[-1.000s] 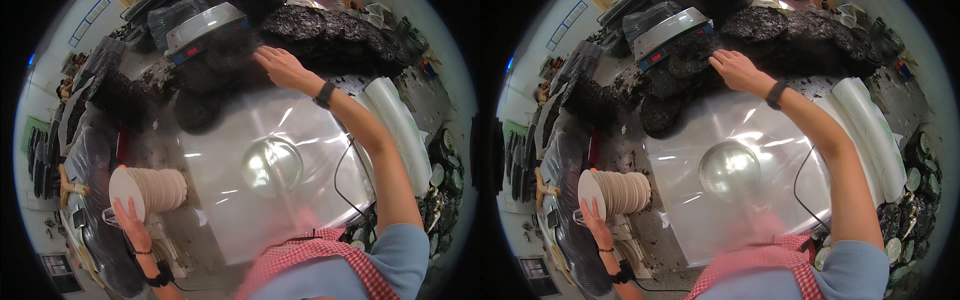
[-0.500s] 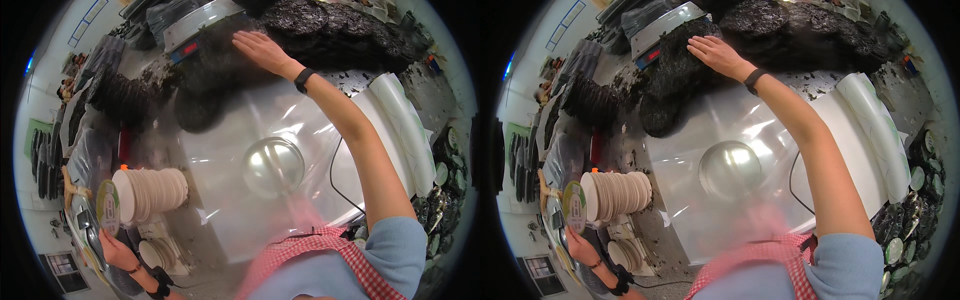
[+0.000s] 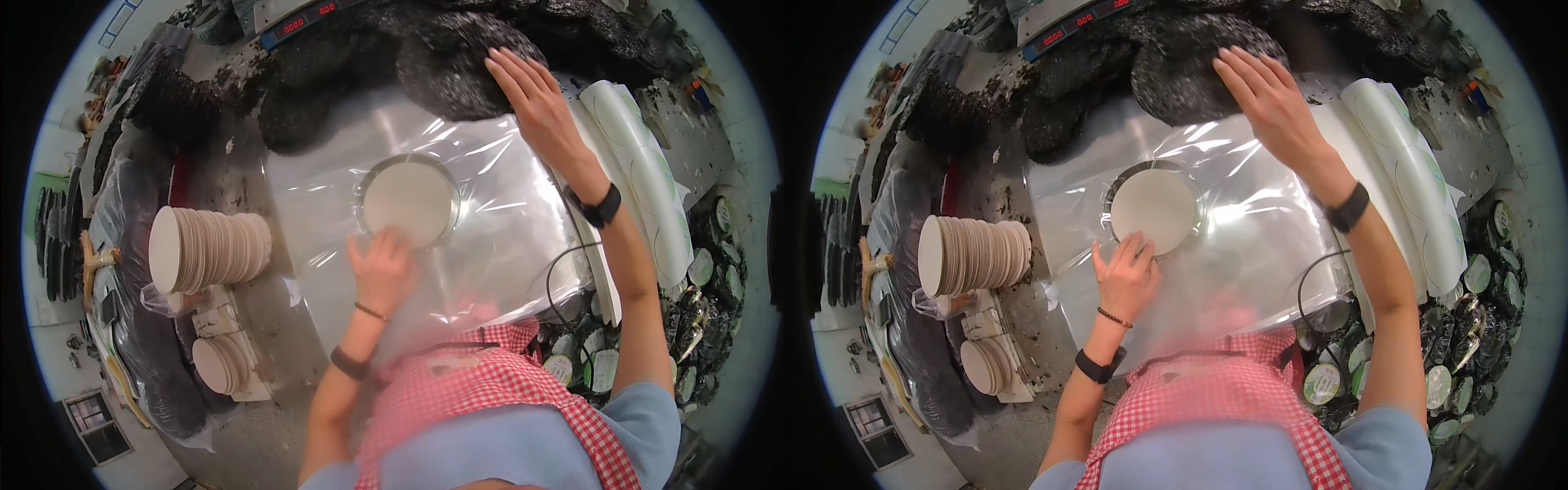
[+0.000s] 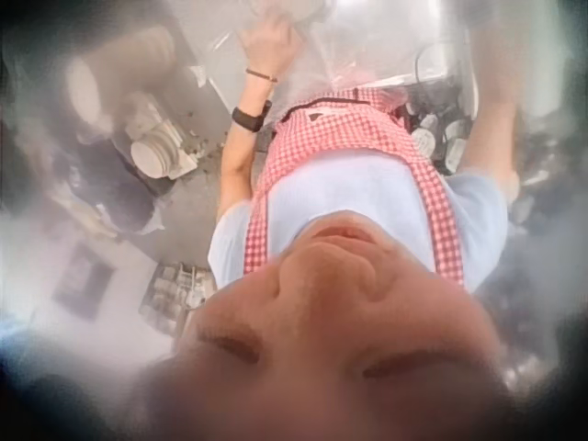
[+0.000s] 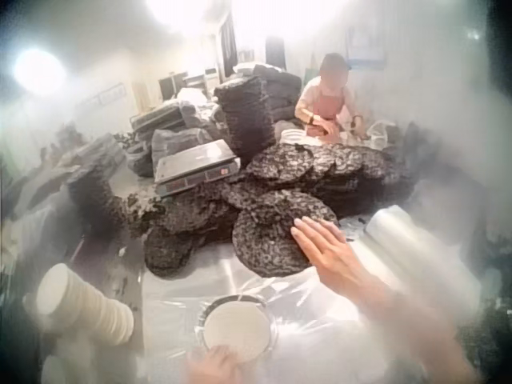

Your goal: The person puts a dark material into a metal ring mold, covers it with a sheet of plastic and a paper disk, and presses the material by hand on a stainless steel surface.

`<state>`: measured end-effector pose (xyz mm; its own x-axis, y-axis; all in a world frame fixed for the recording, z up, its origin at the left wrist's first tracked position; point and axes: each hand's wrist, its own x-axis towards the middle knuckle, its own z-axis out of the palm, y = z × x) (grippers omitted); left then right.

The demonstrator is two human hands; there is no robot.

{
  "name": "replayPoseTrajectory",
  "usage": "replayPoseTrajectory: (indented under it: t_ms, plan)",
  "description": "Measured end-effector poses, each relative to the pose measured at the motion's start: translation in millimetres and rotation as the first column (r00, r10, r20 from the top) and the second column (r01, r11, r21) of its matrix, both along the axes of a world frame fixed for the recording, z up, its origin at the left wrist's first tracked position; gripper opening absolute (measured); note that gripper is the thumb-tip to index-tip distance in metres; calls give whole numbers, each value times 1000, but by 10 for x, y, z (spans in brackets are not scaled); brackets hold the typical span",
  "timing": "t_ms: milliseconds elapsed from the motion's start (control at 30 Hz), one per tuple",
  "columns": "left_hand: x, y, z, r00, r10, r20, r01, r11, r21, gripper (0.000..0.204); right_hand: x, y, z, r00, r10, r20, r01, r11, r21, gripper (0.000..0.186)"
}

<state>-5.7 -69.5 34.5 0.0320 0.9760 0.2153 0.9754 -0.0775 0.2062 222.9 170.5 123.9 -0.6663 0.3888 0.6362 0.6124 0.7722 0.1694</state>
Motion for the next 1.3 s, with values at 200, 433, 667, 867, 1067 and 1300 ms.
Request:
replayPoseTrajectory:
  t_ms: [200, 433, 667, 867, 1067, 1300]
  plan:
    - [-20, 729, -85, 988, -151, 10, 149, 956, -254, 59, 122, -264, -230, 981, -140, -132, 121, 982, -142, 52]
    - [-22, 872, -489, 979, -193, -67, 127, 831, -542, 67, 279, -541, -174, 980, -177, -92, 158, 970, -187, 49]
    - [-537, 991, -900, 572, 146, 807, 265, 898, -351, 72, -169, -953, -209, 983, 137, -120, -165, 949, -270, 47]
    - [-355, 536, -107, 467, 77, 881, -252, 966, 49, 60, -459, -1356, -808, 959, 274, -77, -277, 839, -468, 44]
    - [-364, 387, -178, 691, 252, 677, -311, 950, -37, 55, -574, -1142, -525, 903, 164, -398, -421, 533, -734, 50]
    - [-252, 404, -184, 666, 261, 699, -372, 928, 8, 55, -1245, -882, -1017, 939, 317, -129, -338, 798, -499, 41]
